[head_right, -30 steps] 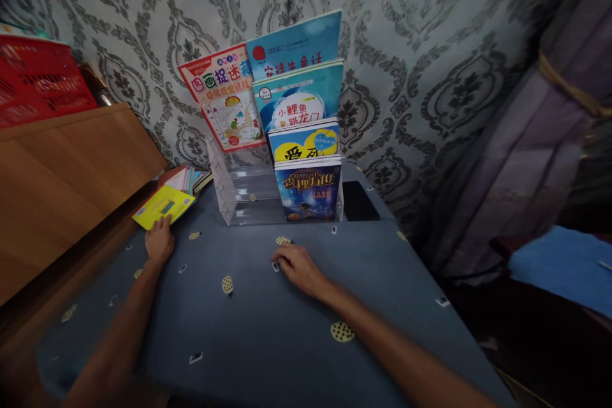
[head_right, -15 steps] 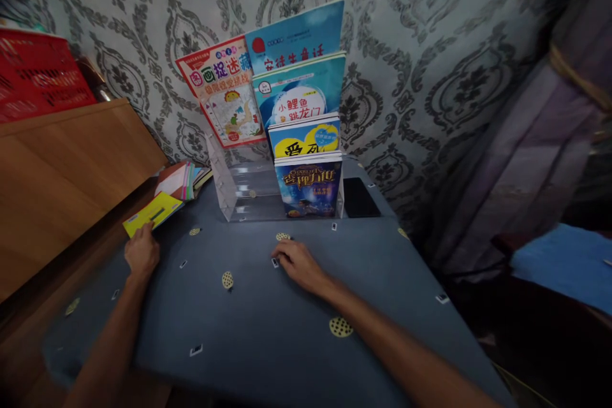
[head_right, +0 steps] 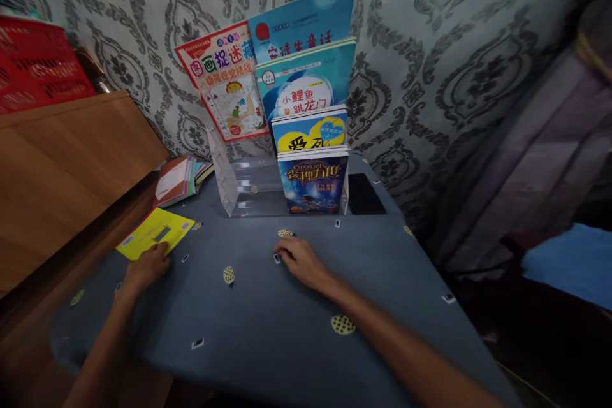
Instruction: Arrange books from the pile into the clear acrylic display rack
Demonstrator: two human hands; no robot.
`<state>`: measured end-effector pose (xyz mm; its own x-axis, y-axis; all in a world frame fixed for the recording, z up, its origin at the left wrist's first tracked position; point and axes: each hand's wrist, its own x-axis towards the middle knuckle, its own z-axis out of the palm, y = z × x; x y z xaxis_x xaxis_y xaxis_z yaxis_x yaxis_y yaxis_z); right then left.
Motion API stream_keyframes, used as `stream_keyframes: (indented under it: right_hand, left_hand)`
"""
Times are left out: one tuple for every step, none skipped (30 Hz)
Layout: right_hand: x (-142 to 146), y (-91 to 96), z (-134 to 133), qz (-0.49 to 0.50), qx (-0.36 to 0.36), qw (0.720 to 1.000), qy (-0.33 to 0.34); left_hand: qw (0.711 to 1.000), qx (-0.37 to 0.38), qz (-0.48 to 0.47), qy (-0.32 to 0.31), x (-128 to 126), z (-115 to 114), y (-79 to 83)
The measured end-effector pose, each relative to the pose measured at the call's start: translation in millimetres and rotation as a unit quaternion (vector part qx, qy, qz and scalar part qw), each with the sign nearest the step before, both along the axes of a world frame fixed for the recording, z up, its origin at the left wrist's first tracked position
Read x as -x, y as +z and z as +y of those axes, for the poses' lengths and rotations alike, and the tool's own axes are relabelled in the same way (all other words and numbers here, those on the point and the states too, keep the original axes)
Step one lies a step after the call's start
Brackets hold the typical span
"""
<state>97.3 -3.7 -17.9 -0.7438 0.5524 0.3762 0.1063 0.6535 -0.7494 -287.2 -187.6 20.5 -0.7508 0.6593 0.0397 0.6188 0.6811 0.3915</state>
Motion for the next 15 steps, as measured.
stream_keyframes:
  right_hand:
    - [-0.2, 0.1, 0.0, -0.003, 0.002, 1.000, -0.001]
    - [-0.3, 0.2, -0.1, -0.005, 0.003, 1.000, 0.000]
    - [-0.5, 0.5, -0.1, -0.008, 0.003, 1.000, 0.000]
    - [-0.7, 0.8, -0.2, -0.009, 0.004, 1.000, 0.000]
    - [-0.8, 1.2, -0.3, -0.010, 0.002, 1.000, -0.001]
    - [-0.9, 1.5, -0.4, -0.009, 0.001, 1.000, -0.001]
    - [-1.0, 1.8, -0.4, -0.007, -0.001, 1.000, 0.000]
    - [-1.1, 2.0, -0.4, -0.004, -0.001, 1.000, 0.000]
    - [-1.1, 2.1, -0.4, -0.002, 0.000, 1.000, 0.000]
    - [-1.2, 2.1, -0.4, -0.001, 0.003, 1.000, 0.001]
    - [-1.4, 2.0, -0.3, -0.001, 0.008, 1.000, 0.001]
    - [-1.5, 1.9, -0.1, -0.001, 0.013, 1.000, 0.000]
    - [-1.7, 1.7, 0.1, -0.002, 0.017, 1.000, -0.001]
    - [-1.8, 1.5, 0.2, -0.003, 0.020, 1.000, -0.001]
    - [-2.0, 1.3, 0.4, -0.005, 0.023, 1.000, -0.001]
  left_hand:
    - [0.993, -0.065, -0.098, 0.004, 9.2, 8.2, 0.8]
    - [0.983, -0.105, -0.151, 0.007, 18.9, 18.7, 2.3]
    - [0.976, -0.129, -0.177, 0.010, 28.8, 31.3, 4.1]
    - [0.967, -0.152, -0.202, 0.017, 38.4, 45.4, 6.0]
    - [0.958, -0.173, -0.229, 0.025, 47.5, 60.4, 7.8]
    - [0.946, -0.195, -0.256, 0.035, 56.1, 75.7, 9.5]
    - [0.934, -0.216, -0.281, 0.046, 64.1, 90.7, 11.0]
    - [0.922, -0.235, -0.302, 0.059, 71.7, 104.8, 12.3]
    - [0.911, -0.252, -0.318, 0.073, 78.7, 117.8, 13.4]
    - [0.901, -0.268, -0.331, 0.086, 85.5, 129.4, 14.3]
    - [0.893, -0.281, -0.339, 0.098, 91.8, 139.6, 15.0]
    - [0.886, -0.292, -0.343, 0.107, 97.7, 148.6, 15.3]
    - [0.882, -0.302, -0.343, 0.114, 103.1, 156.2, 15.2]
    - [0.880, -0.310, -0.339, 0.118, 108.1, 162.9, 14.7]
    - [0.880, -0.317, -0.332, 0.119, 112.7, 168.5, 13.8]
